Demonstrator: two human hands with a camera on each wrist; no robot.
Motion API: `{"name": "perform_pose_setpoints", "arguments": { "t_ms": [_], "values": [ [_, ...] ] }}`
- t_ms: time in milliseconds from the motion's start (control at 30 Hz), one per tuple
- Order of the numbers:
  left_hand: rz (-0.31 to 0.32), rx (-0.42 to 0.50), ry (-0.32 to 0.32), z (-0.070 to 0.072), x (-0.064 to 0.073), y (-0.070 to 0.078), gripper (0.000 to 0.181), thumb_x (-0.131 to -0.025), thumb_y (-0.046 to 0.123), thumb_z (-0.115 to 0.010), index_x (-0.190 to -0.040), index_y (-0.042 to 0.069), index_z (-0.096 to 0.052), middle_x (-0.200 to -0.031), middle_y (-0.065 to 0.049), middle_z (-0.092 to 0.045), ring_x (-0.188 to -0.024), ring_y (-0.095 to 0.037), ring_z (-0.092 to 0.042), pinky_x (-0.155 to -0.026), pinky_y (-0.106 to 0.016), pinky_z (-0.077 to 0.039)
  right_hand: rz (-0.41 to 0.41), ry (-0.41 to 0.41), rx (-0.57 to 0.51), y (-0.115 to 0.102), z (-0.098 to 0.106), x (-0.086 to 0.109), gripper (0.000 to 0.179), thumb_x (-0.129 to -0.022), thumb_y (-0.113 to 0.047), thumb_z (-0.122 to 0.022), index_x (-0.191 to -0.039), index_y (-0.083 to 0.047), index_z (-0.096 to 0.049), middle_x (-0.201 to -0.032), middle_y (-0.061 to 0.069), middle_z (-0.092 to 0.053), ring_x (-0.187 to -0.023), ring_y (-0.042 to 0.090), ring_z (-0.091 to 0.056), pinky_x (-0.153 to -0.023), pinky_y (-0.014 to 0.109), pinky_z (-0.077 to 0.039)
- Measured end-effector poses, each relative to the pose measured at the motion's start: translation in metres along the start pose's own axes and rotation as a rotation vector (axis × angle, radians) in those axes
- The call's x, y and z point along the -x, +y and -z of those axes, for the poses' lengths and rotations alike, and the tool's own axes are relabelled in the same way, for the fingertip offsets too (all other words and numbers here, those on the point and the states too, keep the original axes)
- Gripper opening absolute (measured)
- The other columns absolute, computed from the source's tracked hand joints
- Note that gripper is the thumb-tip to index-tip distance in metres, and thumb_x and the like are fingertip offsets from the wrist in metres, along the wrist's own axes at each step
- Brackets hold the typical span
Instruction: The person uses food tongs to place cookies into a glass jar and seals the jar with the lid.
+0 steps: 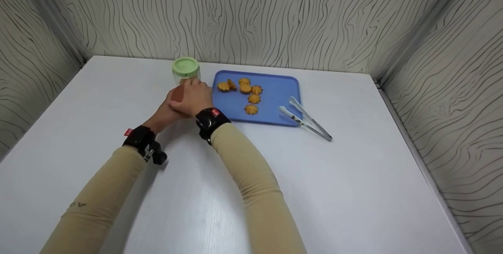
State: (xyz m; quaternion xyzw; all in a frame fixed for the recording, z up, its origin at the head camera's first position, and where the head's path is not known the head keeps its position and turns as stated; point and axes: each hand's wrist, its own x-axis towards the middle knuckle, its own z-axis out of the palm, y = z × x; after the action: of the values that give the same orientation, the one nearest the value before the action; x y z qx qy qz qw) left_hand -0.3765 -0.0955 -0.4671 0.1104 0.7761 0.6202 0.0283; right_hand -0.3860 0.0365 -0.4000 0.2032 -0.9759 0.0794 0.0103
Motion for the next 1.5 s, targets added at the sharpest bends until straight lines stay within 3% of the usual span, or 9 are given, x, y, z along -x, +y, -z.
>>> {"name": "perform_pose_setpoints", "arguments": {
  "t_ms": [200,400,467,667,867,1067,1200,1333,1500],
  "values": [
    [-0.031,0.026,-0.026,0.005,0.002,0.001,0.118,-0.076,-0.002,-0.083,-0.161,0.008,0.0,-0.159,-0.016,-0.032,-0.143,-0.03,-0.035,-0.118,-0.042,-0.031,0.093,-0.14,-0.05,0.004,0.011,-0.008,0.078,-0.087,-0.06,-0.061,-0.142,-0.008,-0.045,-0.123,0.015,-0.055,-0.107,0.03,-0.058,-0.089,0.041,-0.052],
    [-0.088,0.065,-0.115,0.011,0.011,0.025,0.12,-0.076,0.001,-0.085,-0.16,0.005,0.0,-0.164,-0.019,-0.022,-0.147,-0.033,-0.031,-0.12,-0.047,-0.027,0.138,-0.306,-0.044,0.007,0.026,-0.011,0.082,-0.082,-0.041,-0.07,-0.155,-0.022,-0.038,-0.149,0.008,-0.042,-0.119,0.028,-0.046,-0.092,0.044,-0.05],
    [-0.111,0.068,-0.13,0.009,0.01,0.025,0.121,-0.076,0.003,-0.085,-0.16,0.005,0.003,-0.165,-0.017,-0.019,-0.148,-0.032,-0.029,-0.121,-0.046,-0.026,0.141,-0.339,-0.036,0.007,0.029,-0.011,0.083,-0.08,-0.037,-0.069,-0.156,-0.027,-0.036,-0.155,0.005,-0.035,-0.12,0.029,-0.044,-0.092,0.046,-0.05],
    [-0.146,0.096,-0.121,0.006,0.001,0.003,0.122,-0.079,-0.002,-0.08,-0.16,0.01,0.01,-0.169,-0.009,-0.007,-0.154,-0.022,-0.013,-0.125,-0.039,-0.014,0.158,-0.283,-0.074,0.002,0.021,-0.013,0.078,-0.091,-0.058,-0.059,-0.158,-0.027,-0.032,-0.16,0.008,-0.031,-0.128,0.034,-0.042,-0.099,0.05,-0.047],
    [-0.124,0.128,-0.174,0.008,0.012,0.021,0.115,-0.08,-0.008,-0.078,-0.159,0.0,0.007,-0.169,-0.013,-0.002,-0.155,-0.025,-0.006,-0.126,-0.038,-0.01,0.13,-0.168,-0.139,0.0,0.003,-0.016,0.078,-0.091,-0.066,-0.058,-0.151,-0.02,-0.039,-0.153,0.011,-0.04,-0.126,0.035,-0.043,-0.101,0.051,-0.044],
    [-0.101,0.083,-0.122,0.003,0.001,0.006,0.114,-0.081,-0.008,-0.076,-0.159,0.001,0.007,-0.169,-0.015,-0.005,-0.155,-0.028,-0.008,-0.126,-0.042,-0.01,0.023,-0.074,0.106,-0.009,0.005,-0.007,0.079,-0.092,-0.072,-0.048,-0.154,-0.024,-0.04,-0.144,0.02,-0.045,-0.126,0.038,-0.043,-0.101,0.058,-0.042],
    [-0.117,-0.001,-0.099,0.001,-0.003,0.0,0.116,-0.082,-0.003,-0.077,-0.16,0.008,0.009,-0.169,-0.013,-0.008,-0.155,-0.025,-0.011,-0.125,-0.042,-0.011,0.003,-0.106,0.183,-0.016,0.016,-0.002,0.074,-0.094,-0.068,-0.05,-0.153,-0.023,-0.044,-0.139,0.023,-0.049,-0.122,0.04,-0.048,-0.095,0.057,-0.047],
    [-0.121,-0.007,-0.105,0.001,-0.004,-0.003,0.119,-0.08,-0.003,-0.079,-0.161,0.011,0.008,-0.168,-0.009,-0.015,-0.152,-0.023,-0.02,-0.125,-0.043,-0.015,0.047,-0.205,0.079,-0.015,0.025,-0.003,0.065,-0.094,-0.049,-0.062,-0.151,-0.023,-0.047,-0.141,0.02,-0.05,-0.121,0.037,-0.048,-0.097,0.049,-0.047],
    [-0.118,-0.01,-0.109,0.003,-0.003,-0.008,0.114,-0.079,-0.002,-0.079,-0.16,0.007,-0.001,-0.165,-0.007,-0.024,-0.148,-0.023,-0.029,-0.124,-0.045,-0.019,0.135,-0.32,-0.07,-0.005,0.034,-0.005,0.066,-0.082,-0.026,-0.076,-0.144,-0.029,-0.055,-0.15,0.015,-0.039,-0.128,0.035,-0.041,-0.1,0.048,-0.046]
  ]
}}
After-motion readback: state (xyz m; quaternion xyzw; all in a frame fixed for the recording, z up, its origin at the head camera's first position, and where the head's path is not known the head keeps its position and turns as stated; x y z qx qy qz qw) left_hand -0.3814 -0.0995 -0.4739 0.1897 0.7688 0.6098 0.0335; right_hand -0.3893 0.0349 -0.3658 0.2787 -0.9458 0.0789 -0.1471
